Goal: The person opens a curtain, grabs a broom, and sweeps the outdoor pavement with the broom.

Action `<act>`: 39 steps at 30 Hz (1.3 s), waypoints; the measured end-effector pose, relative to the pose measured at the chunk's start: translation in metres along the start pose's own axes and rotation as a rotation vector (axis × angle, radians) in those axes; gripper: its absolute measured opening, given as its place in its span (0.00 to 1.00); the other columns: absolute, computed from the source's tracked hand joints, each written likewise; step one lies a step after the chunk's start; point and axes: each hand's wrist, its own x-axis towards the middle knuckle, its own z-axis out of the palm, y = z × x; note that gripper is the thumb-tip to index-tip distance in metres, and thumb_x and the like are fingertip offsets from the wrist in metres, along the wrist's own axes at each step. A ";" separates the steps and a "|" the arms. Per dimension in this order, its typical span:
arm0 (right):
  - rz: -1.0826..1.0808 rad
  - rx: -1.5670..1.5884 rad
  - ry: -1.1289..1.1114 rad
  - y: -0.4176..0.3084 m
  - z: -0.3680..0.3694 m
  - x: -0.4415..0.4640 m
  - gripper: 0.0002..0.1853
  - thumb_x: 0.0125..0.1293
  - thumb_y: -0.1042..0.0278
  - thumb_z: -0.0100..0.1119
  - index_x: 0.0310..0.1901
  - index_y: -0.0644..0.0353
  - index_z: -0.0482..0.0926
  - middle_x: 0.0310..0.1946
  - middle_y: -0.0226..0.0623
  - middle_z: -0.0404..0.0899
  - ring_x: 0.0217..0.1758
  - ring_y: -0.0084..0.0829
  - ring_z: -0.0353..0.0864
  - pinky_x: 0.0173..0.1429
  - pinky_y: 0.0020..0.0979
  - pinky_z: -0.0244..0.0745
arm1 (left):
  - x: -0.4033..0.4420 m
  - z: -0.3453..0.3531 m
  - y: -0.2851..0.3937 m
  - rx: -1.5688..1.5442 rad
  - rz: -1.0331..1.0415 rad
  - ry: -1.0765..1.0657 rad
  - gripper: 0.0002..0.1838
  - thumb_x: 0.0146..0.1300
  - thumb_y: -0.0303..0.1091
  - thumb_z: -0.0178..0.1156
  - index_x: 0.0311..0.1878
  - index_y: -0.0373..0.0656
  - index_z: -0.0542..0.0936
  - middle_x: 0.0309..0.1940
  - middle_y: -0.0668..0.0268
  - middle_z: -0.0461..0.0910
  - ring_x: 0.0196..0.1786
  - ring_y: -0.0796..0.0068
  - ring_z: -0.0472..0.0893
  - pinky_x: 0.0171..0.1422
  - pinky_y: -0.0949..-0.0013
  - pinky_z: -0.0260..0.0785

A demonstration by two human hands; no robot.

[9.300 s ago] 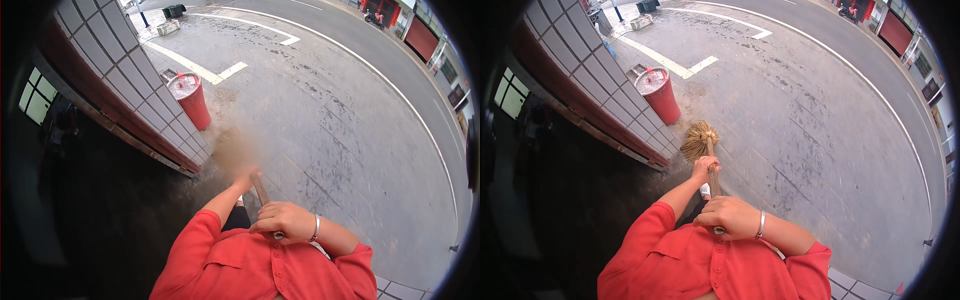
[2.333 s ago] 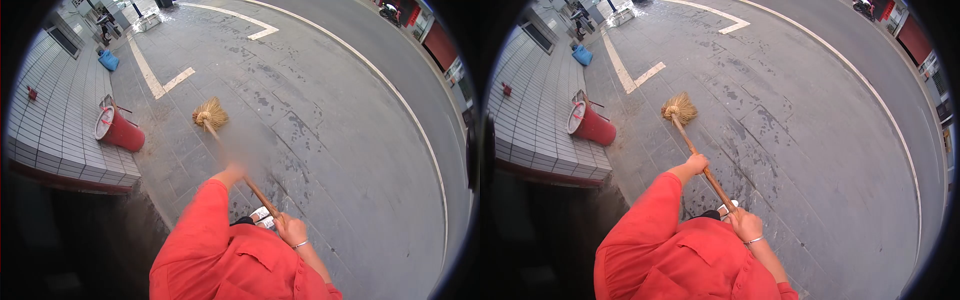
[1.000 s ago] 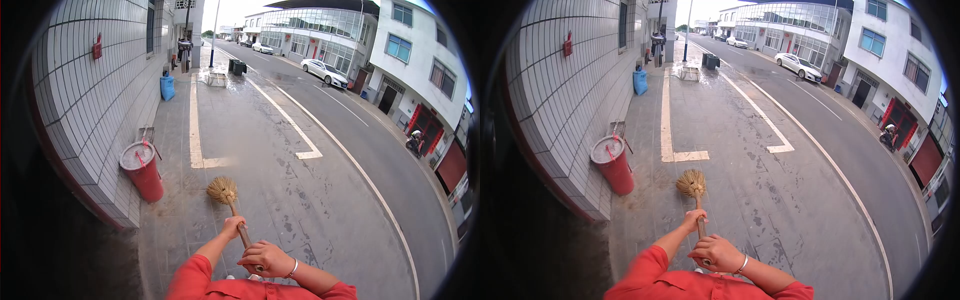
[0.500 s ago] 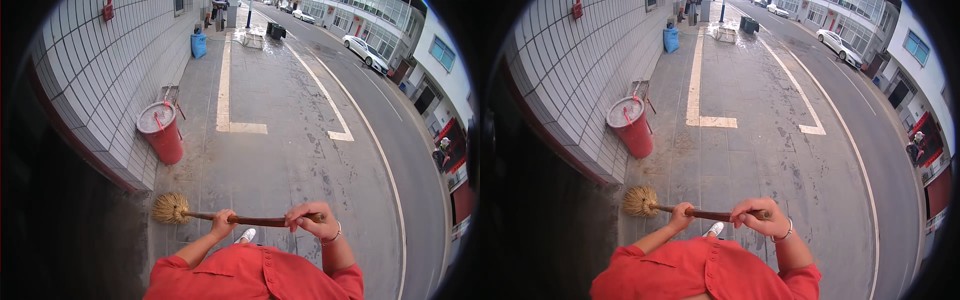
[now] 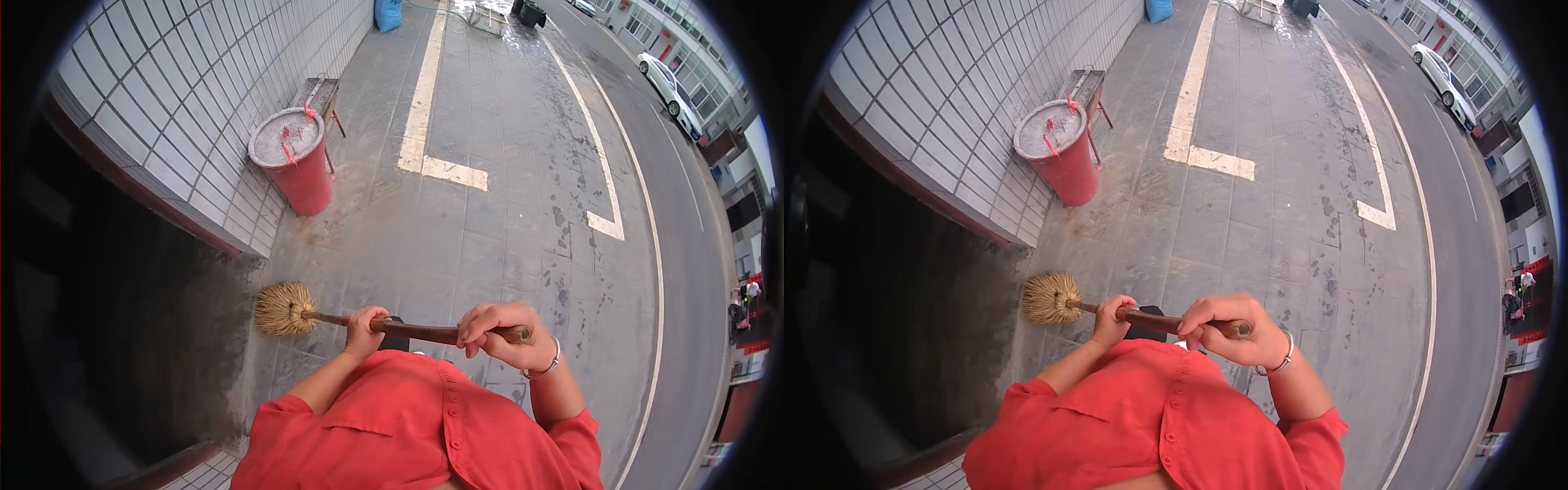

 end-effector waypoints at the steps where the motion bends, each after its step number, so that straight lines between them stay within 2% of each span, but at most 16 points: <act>1: -0.022 -0.003 0.015 -0.002 -0.009 0.007 0.16 0.52 0.90 0.43 0.37 0.68 0.80 0.31 0.40 0.81 0.30 0.26 0.81 0.38 0.28 0.77 | 0.015 0.005 0.002 -0.009 0.014 -0.006 0.11 0.49 0.22 0.63 0.36 0.46 0.79 0.28 0.62 0.80 0.35 0.56 0.80 0.41 0.58 0.70; 4: -0.046 -0.047 0.104 -0.021 -0.037 0.032 0.17 0.47 0.91 0.44 0.35 0.68 0.81 0.28 0.43 0.82 0.28 0.29 0.81 0.37 0.31 0.77 | 0.069 0.021 0.015 -0.050 0.076 -0.055 0.11 0.52 0.23 0.64 0.39 0.46 0.80 0.27 0.64 0.80 0.34 0.59 0.81 0.40 0.61 0.70; 8: -0.230 -0.337 0.137 -0.046 -0.071 0.077 0.16 0.39 0.88 0.47 0.30 0.63 0.80 0.20 0.36 0.81 0.28 0.34 0.83 0.36 0.33 0.78 | 0.160 0.047 0.031 -0.192 0.155 -0.152 0.11 0.52 0.24 0.67 0.40 0.47 0.80 0.27 0.66 0.79 0.34 0.62 0.79 0.41 0.62 0.69; 11: -0.224 -0.541 0.212 -0.063 -0.080 0.122 0.17 0.36 0.88 0.47 0.29 0.62 0.80 0.20 0.33 0.81 0.28 0.34 0.84 0.37 0.33 0.78 | 0.242 0.065 0.037 -0.341 0.186 -0.252 0.12 0.52 0.27 0.68 0.41 0.47 0.81 0.28 0.66 0.79 0.35 0.63 0.79 0.43 0.62 0.69; 15: -0.114 -0.867 0.186 -0.030 -0.093 0.203 0.14 0.43 0.84 0.58 0.33 0.57 0.81 0.26 0.30 0.82 0.35 0.33 0.85 0.44 0.34 0.78 | 0.368 0.104 -0.003 -0.319 0.330 -0.192 0.10 0.54 0.33 0.68 0.39 0.48 0.79 0.31 0.66 0.79 0.41 0.62 0.80 0.46 0.61 0.69; 18: -0.068 -1.105 0.064 0.030 -0.098 0.245 0.12 0.46 0.78 0.63 0.36 0.55 0.82 0.32 0.29 0.83 0.42 0.31 0.84 0.49 0.34 0.78 | 0.440 0.125 -0.067 -0.149 0.368 -0.423 0.11 0.54 0.38 0.69 0.34 0.48 0.76 0.34 0.66 0.80 0.44 0.60 0.80 0.48 0.60 0.69; 20: -0.051 -1.118 0.054 0.022 -0.105 0.252 0.13 0.47 0.76 0.63 0.37 0.55 0.82 0.34 0.28 0.83 0.44 0.31 0.84 0.49 0.35 0.78 | 0.464 0.133 -0.066 -0.147 0.505 -0.370 0.13 0.53 0.40 0.70 0.32 0.47 0.75 0.33 0.67 0.79 0.43 0.59 0.79 0.48 0.59 0.69; 24: -0.151 -1.063 0.007 -0.059 -0.119 0.226 0.14 0.48 0.73 0.66 0.40 0.54 0.84 0.28 0.29 0.83 0.38 0.28 0.85 0.50 0.31 0.78 | 0.454 0.095 0.029 -0.152 0.634 -0.238 0.15 0.52 0.42 0.71 0.30 0.47 0.74 0.29 0.67 0.77 0.38 0.59 0.77 0.45 0.58 0.67; 26: -0.258 -0.857 -0.115 -0.113 -0.130 0.208 0.11 0.52 0.74 0.65 0.39 0.57 0.84 0.22 0.30 0.82 0.31 0.26 0.85 0.46 0.29 0.79 | 0.430 0.068 0.070 -0.211 0.690 -0.283 0.16 0.52 0.42 0.71 0.28 0.46 0.73 0.27 0.67 0.74 0.35 0.60 0.74 0.43 0.59 0.66; 27: -0.418 -0.706 -0.059 -0.119 -0.126 0.207 0.08 0.63 0.65 0.51 0.32 0.55 0.80 0.18 0.32 0.77 0.25 0.30 0.78 0.38 0.35 0.73 | 0.415 0.062 0.082 -0.297 0.680 -0.368 0.15 0.51 0.38 0.70 0.28 0.46 0.72 0.27 0.66 0.73 0.35 0.60 0.74 0.43 0.60 0.66; 28: -0.576 -0.557 -0.003 -0.123 -0.123 0.205 0.22 0.74 0.55 0.37 0.25 0.54 0.75 0.15 0.34 0.72 0.19 0.34 0.72 0.29 0.41 0.66 | 0.400 0.058 0.087 -0.384 0.668 -0.454 0.13 0.49 0.35 0.69 0.28 0.46 0.72 0.27 0.66 0.72 0.35 0.60 0.73 0.42 0.60 0.65; 30: -0.441 -0.441 0.010 -0.130 -0.152 0.193 0.07 0.62 0.70 0.52 0.33 0.59 0.80 0.16 0.32 0.77 0.22 0.31 0.79 0.36 0.33 0.75 | 0.378 0.057 0.080 -0.466 0.650 -0.645 0.11 0.48 0.30 0.67 0.31 0.46 0.74 0.28 0.65 0.75 0.35 0.59 0.75 0.40 0.61 0.67; 31: -0.376 -0.378 0.018 -0.129 -0.162 0.186 0.07 0.56 0.77 0.59 0.37 0.61 0.83 0.16 0.31 0.79 0.23 0.29 0.83 0.39 0.28 0.80 | 0.370 0.060 0.071 -0.462 0.577 -0.733 0.12 0.48 0.30 0.68 0.35 0.47 0.75 0.28 0.66 0.76 0.35 0.60 0.76 0.41 0.62 0.68; 33: -0.206 -0.391 0.617 -0.086 -0.157 0.191 0.07 0.57 0.80 0.54 0.33 0.63 0.81 0.12 0.34 0.77 0.18 0.30 0.81 0.34 0.31 0.80 | 0.355 0.076 0.039 -0.439 0.430 -0.904 0.15 0.49 0.29 0.68 0.42 0.48 0.78 0.28 0.67 0.78 0.35 0.62 0.78 0.41 0.64 0.70; 34: -0.175 -0.378 0.675 -0.078 -0.158 0.188 0.07 0.56 0.80 0.53 0.32 0.62 0.81 0.12 0.34 0.76 0.17 0.30 0.80 0.33 0.31 0.79 | 0.355 0.076 0.031 -0.373 0.265 -1.139 0.24 0.48 0.27 0.67 0.51 0.53 0.79 0.30 0.69 0.80 0.35 0.63 0.79 0.45 0.64 0.71; 39: -0.231 -0.427 0.790 -0.086 -0.153 0.180 0.09 0.48 0.83 0.50 0.29 0.62 0.79 0.11 0.34 0.75 0.14 0.29 0.78 0.31 0.30 0.79 | 0.361 0.113 0.045 -0.467 0.644 -0.904 0.24 0.49 0.29 0.68 0.53 0.52 0.79 0.28 0.69 0.80 0.33 0.65 0.79 0.44 0.62 0.70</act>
